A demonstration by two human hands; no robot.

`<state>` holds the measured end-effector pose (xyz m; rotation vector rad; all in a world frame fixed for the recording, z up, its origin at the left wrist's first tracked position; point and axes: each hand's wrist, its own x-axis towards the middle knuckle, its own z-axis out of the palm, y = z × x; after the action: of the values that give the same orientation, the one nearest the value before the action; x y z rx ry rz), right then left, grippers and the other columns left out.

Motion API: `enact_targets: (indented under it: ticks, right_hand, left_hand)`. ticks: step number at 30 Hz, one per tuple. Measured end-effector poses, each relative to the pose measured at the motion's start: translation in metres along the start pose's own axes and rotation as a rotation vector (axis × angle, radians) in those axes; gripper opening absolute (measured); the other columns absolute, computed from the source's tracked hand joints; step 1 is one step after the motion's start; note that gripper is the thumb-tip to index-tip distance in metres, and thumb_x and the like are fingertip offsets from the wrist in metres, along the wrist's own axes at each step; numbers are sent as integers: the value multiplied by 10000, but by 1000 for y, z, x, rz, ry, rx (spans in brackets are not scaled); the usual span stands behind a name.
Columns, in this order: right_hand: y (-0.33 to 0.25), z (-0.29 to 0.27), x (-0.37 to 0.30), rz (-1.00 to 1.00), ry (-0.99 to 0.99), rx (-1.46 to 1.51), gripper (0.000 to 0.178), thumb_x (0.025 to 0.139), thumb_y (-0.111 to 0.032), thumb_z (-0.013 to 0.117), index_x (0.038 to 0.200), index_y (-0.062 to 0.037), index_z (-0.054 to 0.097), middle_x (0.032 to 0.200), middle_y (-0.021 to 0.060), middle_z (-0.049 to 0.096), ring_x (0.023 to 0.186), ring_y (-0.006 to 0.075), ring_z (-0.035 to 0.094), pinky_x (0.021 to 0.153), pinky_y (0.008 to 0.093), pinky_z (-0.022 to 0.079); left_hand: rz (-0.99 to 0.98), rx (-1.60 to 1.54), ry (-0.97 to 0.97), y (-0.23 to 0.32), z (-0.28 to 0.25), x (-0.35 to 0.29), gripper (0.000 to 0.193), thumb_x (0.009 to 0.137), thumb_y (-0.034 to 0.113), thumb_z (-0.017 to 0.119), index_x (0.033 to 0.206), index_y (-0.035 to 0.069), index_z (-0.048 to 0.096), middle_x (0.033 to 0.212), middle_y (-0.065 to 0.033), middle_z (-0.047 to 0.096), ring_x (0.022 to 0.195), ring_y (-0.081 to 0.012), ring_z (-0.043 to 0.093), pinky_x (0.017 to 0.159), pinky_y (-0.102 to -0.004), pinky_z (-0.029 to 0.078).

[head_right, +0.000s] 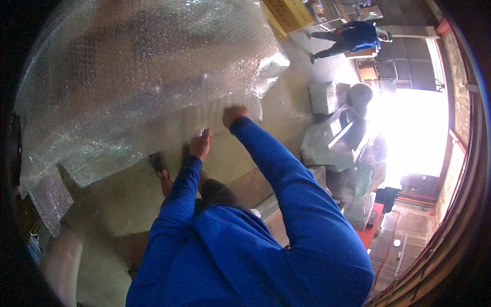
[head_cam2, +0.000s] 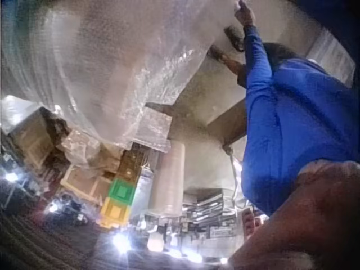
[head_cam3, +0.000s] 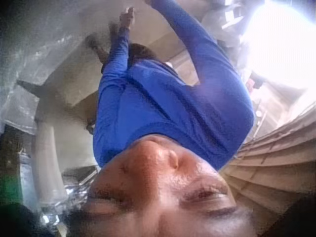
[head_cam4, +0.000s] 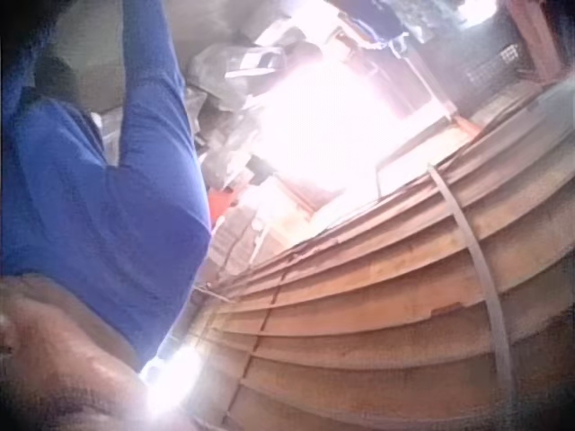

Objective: The person wraps a large piece of furniture with bubble wrap and secures it with packing tape. They use a utility knife to cut the bubble wrap and a tape dispenser to apply tape around the edges.

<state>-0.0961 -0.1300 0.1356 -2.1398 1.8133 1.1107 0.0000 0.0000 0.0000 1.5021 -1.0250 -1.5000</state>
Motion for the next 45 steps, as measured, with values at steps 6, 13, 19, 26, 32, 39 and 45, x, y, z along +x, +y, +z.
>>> enact_targets:
  ticks: [6,13,19,26,32,39,45]
  right_hand:
    - [1,25,-40,6,-3,-8,252,876,-183,549,951,-56,754,988,174,738,901,333,734,738,443,586]
    - [24,93,-125,-260,-196,-75,215,863,-219,593,902,-118,779,998,109,750,881,289,735,692,449,574]
    - [79,205,-248,249,-381,233,245,879,-218,557,958,-86,749,999,156,743,966,317,727,776,448,577]
    - [64,260,-259,372,-118,501,321,948,-296,489,907,-17,642,824,211,724,774,367,729,716,495,577]
    - [90,304,-286,483,-265,730,426,993,-415,425,1052,-33,603,985,281,697,939,425,694,832,566,532]
    - [76,419,-271,207,-76,927,358,995,-355,477,1063,-17,573,924,275,690,900,471,668,793,550,532]
    - [-13,312,-211,-128,106,1087,316,990,-346,504,1075,-50,576,974,292,659,887,508,627,739,569,498]
  left_hand:
    - [81,-113,90,11,21,-13,392,982,399,546,809,60,638,725,-95,672,696,-278,661,668,-421,499]
    - [-111,-217,57,-17,-7,7,386,959,380,583,763,57,660,669,-66,667,602,-167,633,589,-348,486]
    - [-80,-1,-162,-9,-3,-7,389,929,413,623,881,29,668,792,-95,701,699,-211,669,671,-370,529]
    - [492,295,112,93,85,83,442,979,413,515,1237,55,544,1107,-173,690,842,-293,659,726,-436,521]
    - [-742,299,-993,-123,130,-53,518,1008,437,392,1407,112,453,1093,-161,712,572,-295,662,527,-408,523]
    - [-351,614,-94,-138,-82,-116,588,973,533,463,1214,16,607,1155,-153,694,985,-433,652,872,-499,521]
    - [31,594,727,-25,-268,-204,523,908,384,674,1273,30,549,1202,-254,603,1111,-380,584,984,-486,441]
